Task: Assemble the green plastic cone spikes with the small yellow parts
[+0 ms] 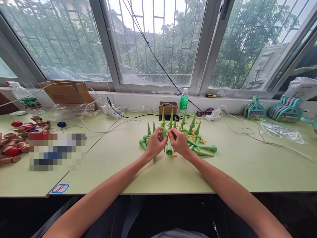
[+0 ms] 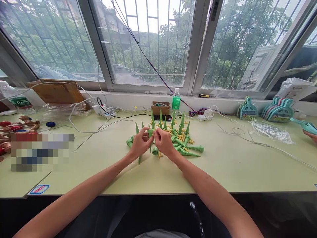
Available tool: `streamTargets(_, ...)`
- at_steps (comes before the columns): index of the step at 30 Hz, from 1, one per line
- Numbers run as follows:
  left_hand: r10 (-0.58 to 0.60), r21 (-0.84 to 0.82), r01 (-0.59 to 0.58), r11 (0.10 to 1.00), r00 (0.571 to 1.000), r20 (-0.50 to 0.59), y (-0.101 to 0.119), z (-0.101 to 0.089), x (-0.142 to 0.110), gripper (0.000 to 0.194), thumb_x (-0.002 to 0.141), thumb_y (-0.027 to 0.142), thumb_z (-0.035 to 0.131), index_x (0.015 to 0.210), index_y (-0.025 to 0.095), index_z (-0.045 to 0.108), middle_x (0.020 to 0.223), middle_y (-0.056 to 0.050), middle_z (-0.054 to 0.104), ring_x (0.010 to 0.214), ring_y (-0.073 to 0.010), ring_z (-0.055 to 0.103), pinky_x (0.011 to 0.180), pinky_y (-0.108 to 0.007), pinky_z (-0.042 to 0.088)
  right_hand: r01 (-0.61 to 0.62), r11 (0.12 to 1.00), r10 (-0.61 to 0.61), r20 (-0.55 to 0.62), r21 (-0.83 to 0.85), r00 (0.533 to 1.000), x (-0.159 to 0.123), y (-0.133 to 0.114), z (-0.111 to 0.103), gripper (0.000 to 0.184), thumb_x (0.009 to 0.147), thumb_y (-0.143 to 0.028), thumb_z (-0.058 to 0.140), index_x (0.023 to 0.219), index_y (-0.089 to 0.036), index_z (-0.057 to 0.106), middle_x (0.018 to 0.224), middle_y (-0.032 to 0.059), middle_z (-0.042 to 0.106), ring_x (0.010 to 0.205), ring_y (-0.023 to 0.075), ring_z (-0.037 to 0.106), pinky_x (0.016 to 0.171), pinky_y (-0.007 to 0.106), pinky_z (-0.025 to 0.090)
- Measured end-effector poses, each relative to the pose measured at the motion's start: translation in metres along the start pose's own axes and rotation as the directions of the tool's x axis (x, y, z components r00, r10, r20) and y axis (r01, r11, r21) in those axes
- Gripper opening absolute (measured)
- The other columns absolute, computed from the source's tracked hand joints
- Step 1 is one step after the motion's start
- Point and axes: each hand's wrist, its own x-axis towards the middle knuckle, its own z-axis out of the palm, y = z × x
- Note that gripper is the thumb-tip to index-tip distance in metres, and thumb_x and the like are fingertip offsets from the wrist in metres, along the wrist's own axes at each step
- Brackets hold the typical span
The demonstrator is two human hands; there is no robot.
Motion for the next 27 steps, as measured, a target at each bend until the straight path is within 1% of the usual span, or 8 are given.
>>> streamTargets(10, 0.022, 0.013, -0.022, 1.000, 1.000, -0.001, 0.0008, -0.0007, -0.0005, 0.024, 0.080, 0.030, 0.057, 0.101, 0.021, 0.050, 0.057, 0.009, 0.040, 0.043, -0.0049, 0.034, 0.045, -0.017, 0.029, 0.011, 1.000, -0.011, 0.000, -0.019, 1.000, 0.0000, 0.0007, 0.0004, 0.030, 0.094, -0.035, 0.043, 0.068, -0.020, 0.045, 0.055, -0.0044, 0.042, 0.050, 0.0102, 0.034, 0.052, 0.024, 0.029)
streamTargets(15, 0.039, -0.015, -0.039, 0.999, 0.997, 0.066, 0.0031, -0.0035, -0.0006, 0.033, 0.079, 0.030, 0.058, 0.109, 0.020, 0.048, 0.064, 0.007, 0.045, 0.043, -0.0044, 0.038, 0.046, -0.017, 0.031, 0.001, 1.000, -0.002, -0.029, -0.021, 1.000, 0.0008, 0.0035, 0.0003, 0.032, 0.095, -0.035, 0.043, 0.067, -0.020, 0.042, 0.053, -0.0051, 0.038, 0.049, 0.0098, 0.033, 0.051, 0.024, 0.027)
streamTargets(19, 0.046, -0.061, -0.039, 0.997, 0.992, 0.114, 0.0016, -0.0039, -0.0008, 0.042, 0.078, 0.032, 0.062, 0.115, 0.021, 0.047, 0.073, 0.005, 0.048, 0.044, -0.0034, 0.039, 0.044, -0.017, 0.030, -0.008, 1.000, 0.006, -0.051, -0.029, 0.999, 0.0023, 0.0048, -0.0001, 0.035, 0.096, -0.036, 0.041, 0.065, -0.020, 0.039, 0.053, -0.0048, 0.038, 0.048, 0.0101, 0.032, 0.051, 0.024, 0.026)
streamTargets(22, 0.044, -0.074, -0.036, 0.997, 0.992, 0.116, -0.0002, -0.0028, -0.0010, 0.043, 0.078, 0.034, 0.063, 0.115, 0.021, 0.047, 0.074, 0.005, 0.049, 0.043, -0.0029, 0.037, 0.043, -0.017, 0.029, -0.015, 1.000, 0.013, -0.055, -0.027, 0.998, 0.0028, 0.0043, -0.0006, 0.036, 0.096, -0.038, 0.040, 0.064, -0.021, 0.037, 0.052, -0.0048, 0.037, 0.048, 0.0102, 0.031, 0.051, 0.025, 0.025)
streamTargets(27, 0.038, -0.055, -0.032, 0.998, 0.994, 0.101, -0.0026, -0.0008, -0.0011, 0.041, 0.081, 0.038, 0.061, 0.115, 0.021, 0.046, 0.069, 0.006, 0.047, 0.042, -0.0032, 0.038, 0.044, -0.017, 0.032, -0.016, 1.000, 0.015, -0.065, -0.009, 0.998, 0.0026, 0.0042, -0.0007, 0.038, 0.097, -0.040, 0.038, 0.064, -0.021, 0.037, 0.053, -0.0050, 0.037, 0.049, 0.0103, 0.029, 0.051, 0.025, 0.024)
